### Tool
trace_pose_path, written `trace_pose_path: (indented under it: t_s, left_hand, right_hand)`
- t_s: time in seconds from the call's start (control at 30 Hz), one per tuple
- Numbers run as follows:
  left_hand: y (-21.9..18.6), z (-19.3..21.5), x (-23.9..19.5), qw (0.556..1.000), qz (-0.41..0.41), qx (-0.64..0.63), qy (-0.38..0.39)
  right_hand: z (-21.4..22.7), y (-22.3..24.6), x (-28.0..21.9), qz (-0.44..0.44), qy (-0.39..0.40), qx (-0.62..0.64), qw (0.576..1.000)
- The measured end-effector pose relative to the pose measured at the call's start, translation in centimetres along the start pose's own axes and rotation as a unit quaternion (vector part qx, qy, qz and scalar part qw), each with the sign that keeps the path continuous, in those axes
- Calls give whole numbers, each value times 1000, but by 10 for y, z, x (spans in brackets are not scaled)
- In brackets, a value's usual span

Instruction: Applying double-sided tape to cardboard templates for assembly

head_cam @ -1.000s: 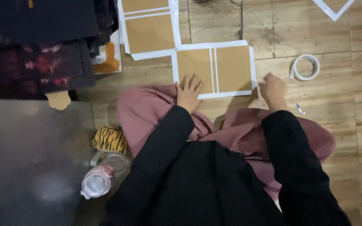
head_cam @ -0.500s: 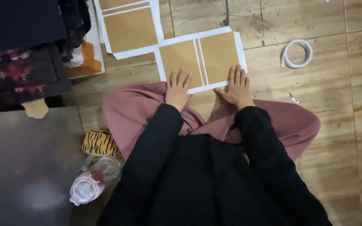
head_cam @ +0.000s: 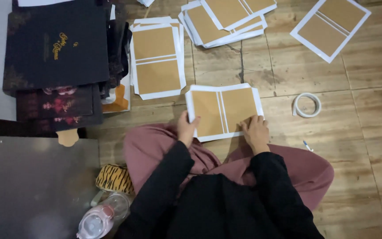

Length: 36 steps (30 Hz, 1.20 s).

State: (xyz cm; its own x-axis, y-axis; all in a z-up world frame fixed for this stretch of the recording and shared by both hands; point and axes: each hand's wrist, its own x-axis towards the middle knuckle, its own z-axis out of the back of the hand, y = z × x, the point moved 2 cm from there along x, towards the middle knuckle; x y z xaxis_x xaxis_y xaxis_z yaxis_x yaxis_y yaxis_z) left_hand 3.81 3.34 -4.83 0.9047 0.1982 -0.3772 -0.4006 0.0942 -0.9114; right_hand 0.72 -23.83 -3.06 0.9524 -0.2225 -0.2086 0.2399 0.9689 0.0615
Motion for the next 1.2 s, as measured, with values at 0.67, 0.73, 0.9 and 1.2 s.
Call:
trace_pose_path:
  t_s: [0.67, 0.73, 0.9, 1.2]
  left_hand:
    - [21, -1, 3, 961, -60, 254, -92]
    - [-1, 3, -20, 978, -64, 186, -69]
    - [-50, 4, -17, 999, -37, -22, -9]
    - [-45, -2, 8, 944, -244, 220, 25]
  right_hand:
    - [21, 57, -16, 162, -82, 209, 961]
    - [6, 51, -13, 167, -85, 171, 967]
    - [-1, 57, -7, 79, -31, 134, 987]
    - [2, 45, 20, 123, -98, 176, 972]
